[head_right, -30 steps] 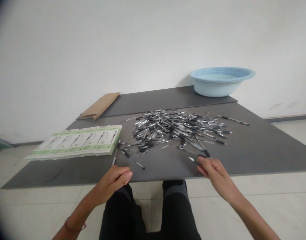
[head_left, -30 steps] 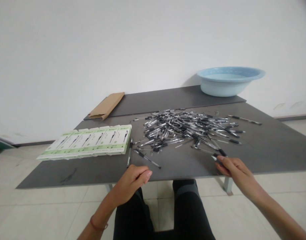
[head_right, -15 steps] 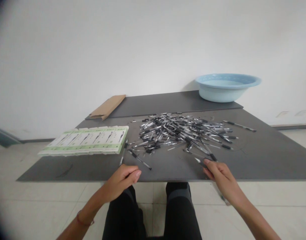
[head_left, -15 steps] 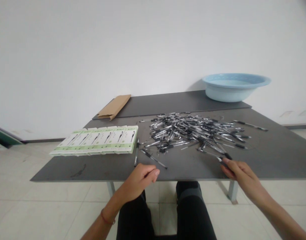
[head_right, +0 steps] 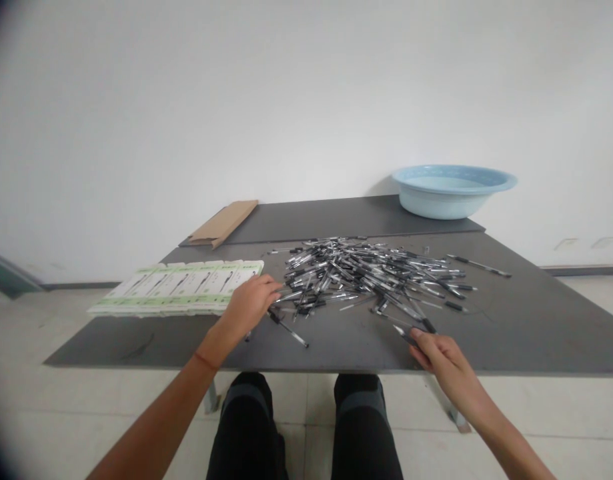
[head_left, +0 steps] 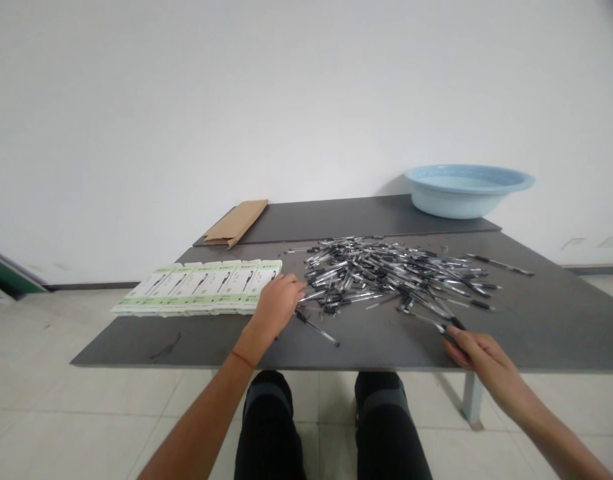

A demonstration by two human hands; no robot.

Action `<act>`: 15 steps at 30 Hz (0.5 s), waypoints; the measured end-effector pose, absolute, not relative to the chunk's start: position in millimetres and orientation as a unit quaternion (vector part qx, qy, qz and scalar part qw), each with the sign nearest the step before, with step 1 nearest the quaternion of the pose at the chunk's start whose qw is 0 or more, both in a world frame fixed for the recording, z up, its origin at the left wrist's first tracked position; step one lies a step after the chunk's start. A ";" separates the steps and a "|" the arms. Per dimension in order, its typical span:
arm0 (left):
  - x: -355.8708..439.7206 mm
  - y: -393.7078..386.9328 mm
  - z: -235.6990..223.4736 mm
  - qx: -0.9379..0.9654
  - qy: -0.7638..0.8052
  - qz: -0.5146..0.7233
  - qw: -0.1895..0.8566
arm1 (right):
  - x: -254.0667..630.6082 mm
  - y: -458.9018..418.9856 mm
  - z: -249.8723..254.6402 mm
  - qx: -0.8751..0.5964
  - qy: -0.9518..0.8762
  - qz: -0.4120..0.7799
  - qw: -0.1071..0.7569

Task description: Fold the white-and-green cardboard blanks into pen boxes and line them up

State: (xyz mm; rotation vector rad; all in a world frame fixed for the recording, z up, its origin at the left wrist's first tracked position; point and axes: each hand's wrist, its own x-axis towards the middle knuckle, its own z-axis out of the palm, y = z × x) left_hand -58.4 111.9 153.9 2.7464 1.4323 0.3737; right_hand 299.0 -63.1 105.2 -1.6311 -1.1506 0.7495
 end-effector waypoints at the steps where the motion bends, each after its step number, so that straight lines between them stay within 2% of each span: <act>1: -56.8 118.0 152.0 0.884 0.453 0.112 0.015 | 299.0 -63.2 105.8 -0.668 -0.474 0.306 0.485; 15: -61.1 139.4 143.7 0.891 0.439 0.114 0.018 | 303.7 -62.7 96.1 -0.673 -0.480 0.304 0.474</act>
